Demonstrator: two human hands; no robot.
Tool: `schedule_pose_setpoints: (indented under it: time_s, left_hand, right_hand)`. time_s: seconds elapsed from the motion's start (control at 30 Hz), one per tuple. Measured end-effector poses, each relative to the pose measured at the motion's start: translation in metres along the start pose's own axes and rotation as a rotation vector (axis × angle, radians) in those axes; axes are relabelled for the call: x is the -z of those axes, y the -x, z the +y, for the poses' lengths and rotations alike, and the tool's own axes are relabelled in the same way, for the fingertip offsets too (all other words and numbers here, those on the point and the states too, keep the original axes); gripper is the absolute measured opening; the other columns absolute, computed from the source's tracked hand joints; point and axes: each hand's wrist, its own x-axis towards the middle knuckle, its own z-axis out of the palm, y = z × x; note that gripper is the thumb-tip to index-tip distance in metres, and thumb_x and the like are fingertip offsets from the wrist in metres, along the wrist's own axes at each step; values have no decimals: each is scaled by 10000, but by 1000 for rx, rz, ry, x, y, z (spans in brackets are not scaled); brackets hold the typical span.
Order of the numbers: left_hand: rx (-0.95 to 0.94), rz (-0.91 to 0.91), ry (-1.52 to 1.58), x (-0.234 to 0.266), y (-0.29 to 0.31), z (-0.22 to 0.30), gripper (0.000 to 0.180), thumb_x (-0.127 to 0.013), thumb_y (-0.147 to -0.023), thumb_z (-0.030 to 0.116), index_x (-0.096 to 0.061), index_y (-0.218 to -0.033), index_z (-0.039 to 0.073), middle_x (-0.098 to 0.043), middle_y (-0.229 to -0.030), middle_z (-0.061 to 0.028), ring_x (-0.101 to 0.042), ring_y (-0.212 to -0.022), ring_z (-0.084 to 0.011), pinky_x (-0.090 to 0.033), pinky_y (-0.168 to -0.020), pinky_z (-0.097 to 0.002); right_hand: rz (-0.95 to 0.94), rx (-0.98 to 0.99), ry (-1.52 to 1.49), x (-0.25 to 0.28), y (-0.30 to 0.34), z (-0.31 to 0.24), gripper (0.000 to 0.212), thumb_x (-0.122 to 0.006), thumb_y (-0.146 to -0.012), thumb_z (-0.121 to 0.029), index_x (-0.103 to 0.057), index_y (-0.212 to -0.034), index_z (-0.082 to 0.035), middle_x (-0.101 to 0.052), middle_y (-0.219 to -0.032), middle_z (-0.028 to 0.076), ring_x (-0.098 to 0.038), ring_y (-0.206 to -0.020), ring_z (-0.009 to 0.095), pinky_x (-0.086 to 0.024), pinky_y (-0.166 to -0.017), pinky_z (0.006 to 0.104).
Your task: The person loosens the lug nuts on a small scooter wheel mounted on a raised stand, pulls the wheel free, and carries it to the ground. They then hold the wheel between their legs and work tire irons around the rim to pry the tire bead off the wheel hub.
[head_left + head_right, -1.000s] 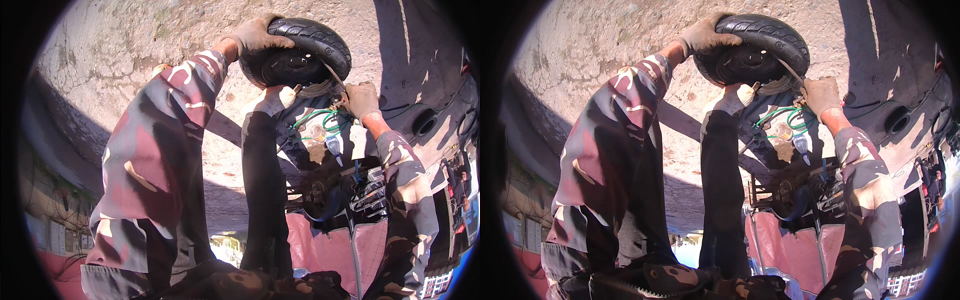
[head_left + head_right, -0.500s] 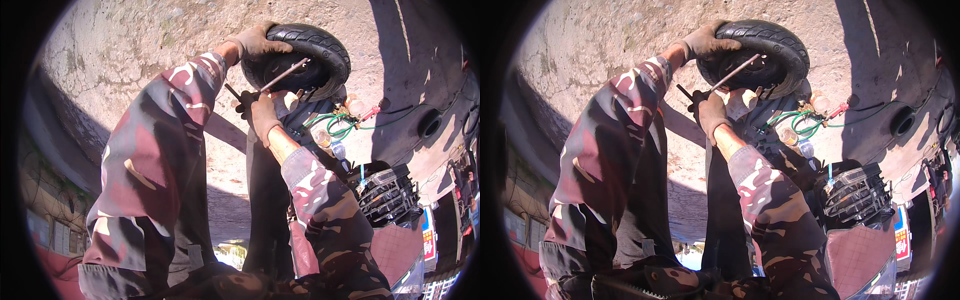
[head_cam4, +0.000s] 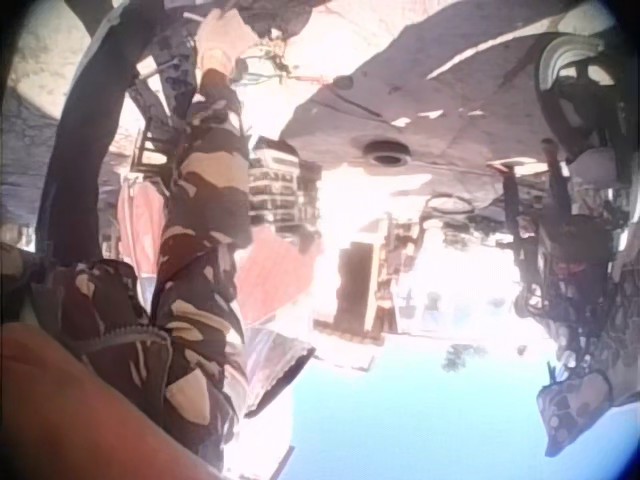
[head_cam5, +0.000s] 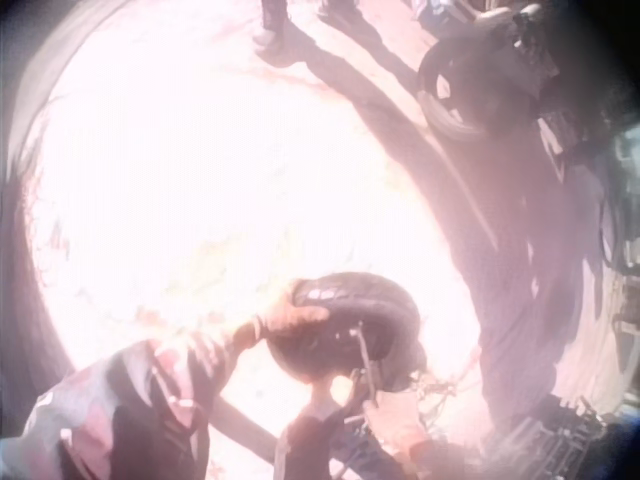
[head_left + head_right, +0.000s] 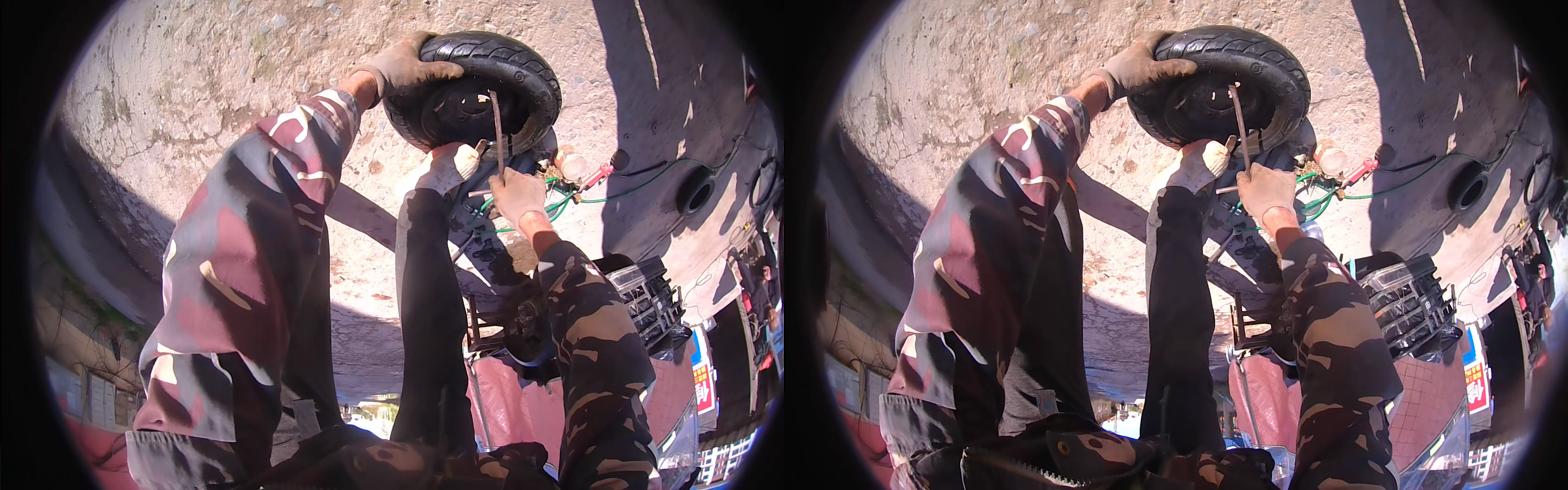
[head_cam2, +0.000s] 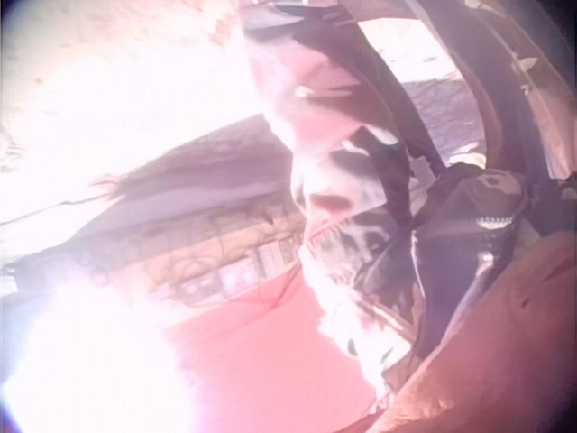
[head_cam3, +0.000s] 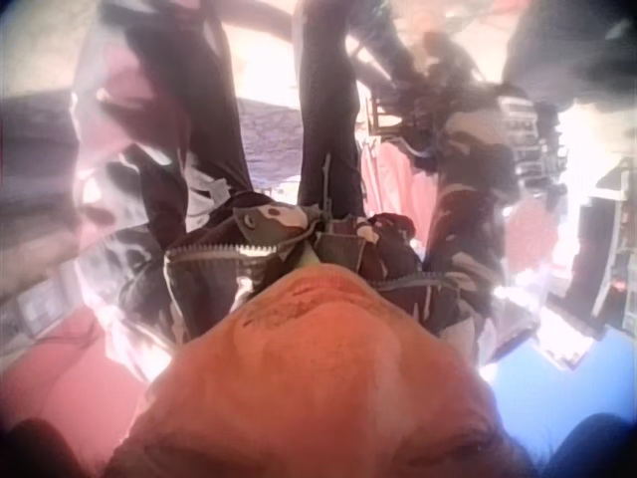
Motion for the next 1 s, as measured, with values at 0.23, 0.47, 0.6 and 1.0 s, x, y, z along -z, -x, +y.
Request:
schedule_pose_setpoints:
  time_s: [0.23,0.47,0.6,1.0]
  left_hand:
    - [38,-46,46,4,-1,2,882,-919,-771,451,-552,-1446,17,-691,-1279,-177,-662,-1192,-266,-518,-1029,-364]
    - [151,-4,-73,7,14,-27,841,-933,-738,372,-571,-1417,33,-717,-1240,-151,-684,-1135,-240,-533,-999,-352]
    - [157,76,254,-10,27,-52,799,-949,-722,298,-594,-1373,1,-733,-1195,-159,-698,-1108,-232,-543,-993,-360]
    - [-88,-210,-773,76,4,116,486,-862,-762,227,-681,-1193,94,-761,-1062,-160,-741,-1034,-279,-583,-890,-415]
  right_hand:
    - [-569,-52,-1883,10,77,-200,292,-586,-1052,-232,-686,-1050,43,-700,-846,82,-677,-810,159,-513,-752,283]
    - [-407,-71,-1586,1,99,-65,363,-630,-1014,-275,-660,-1052,85,-726,-930,126,-698,-824,171,-521,-730,287]
    - [-270,-232,-1461,-10,123,-35,349,-608,-1042,-309,-666,-1060,36,-708,-929,84,-673,-797,146,-520,-728,273]
    - [-146,-170,-1562,-2,195,-76,244,-652,-1030,-202,-663,-1006,41,-687,-877,68,-622,-756,100,-556,-697,263]
